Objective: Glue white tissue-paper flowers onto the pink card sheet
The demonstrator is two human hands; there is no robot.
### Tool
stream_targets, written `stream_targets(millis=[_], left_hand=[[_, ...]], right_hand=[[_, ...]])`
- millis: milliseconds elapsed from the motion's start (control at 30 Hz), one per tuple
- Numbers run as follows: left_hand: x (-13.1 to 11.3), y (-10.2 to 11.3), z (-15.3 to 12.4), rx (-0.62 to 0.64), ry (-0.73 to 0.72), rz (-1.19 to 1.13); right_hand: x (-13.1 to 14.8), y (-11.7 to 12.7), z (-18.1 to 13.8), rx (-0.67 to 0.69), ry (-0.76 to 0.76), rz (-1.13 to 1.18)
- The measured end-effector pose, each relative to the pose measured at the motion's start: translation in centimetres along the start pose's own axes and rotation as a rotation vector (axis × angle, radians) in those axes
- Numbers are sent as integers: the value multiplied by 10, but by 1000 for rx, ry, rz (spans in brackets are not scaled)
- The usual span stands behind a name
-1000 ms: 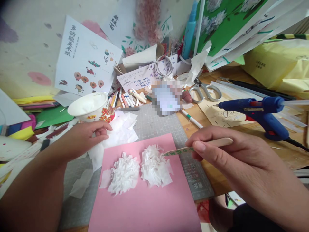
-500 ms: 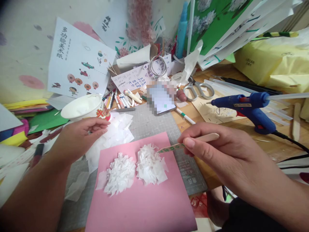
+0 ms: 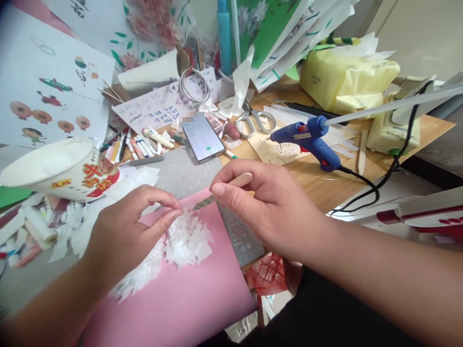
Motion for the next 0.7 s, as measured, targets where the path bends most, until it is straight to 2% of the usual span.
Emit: stream_targets(millis=[200,333,467,700], left_hand=[[-4,-12,-5,88,-62,-75],[-7,-13,-6,116,-102,-78],[-10,-15,-8,141,-141,-80],[-6,-9,-10,127,-122,-94]], right_hand=[[4,0,0,-20,66,-55],[10,-3,0,-22,140,-81],[7,-12,2,18,106,-36],[3,-33,3,116,77,-22]])
Point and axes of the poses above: each hand's wrist, its own z-axis towards the middle knuckle, its own y-axis out of the back of the hand, x = y × z, the point moved 9 cm from there along z, towards the middle knuckle, and after that the axes turned 13 degrees about -x, right-handed, at the moved point
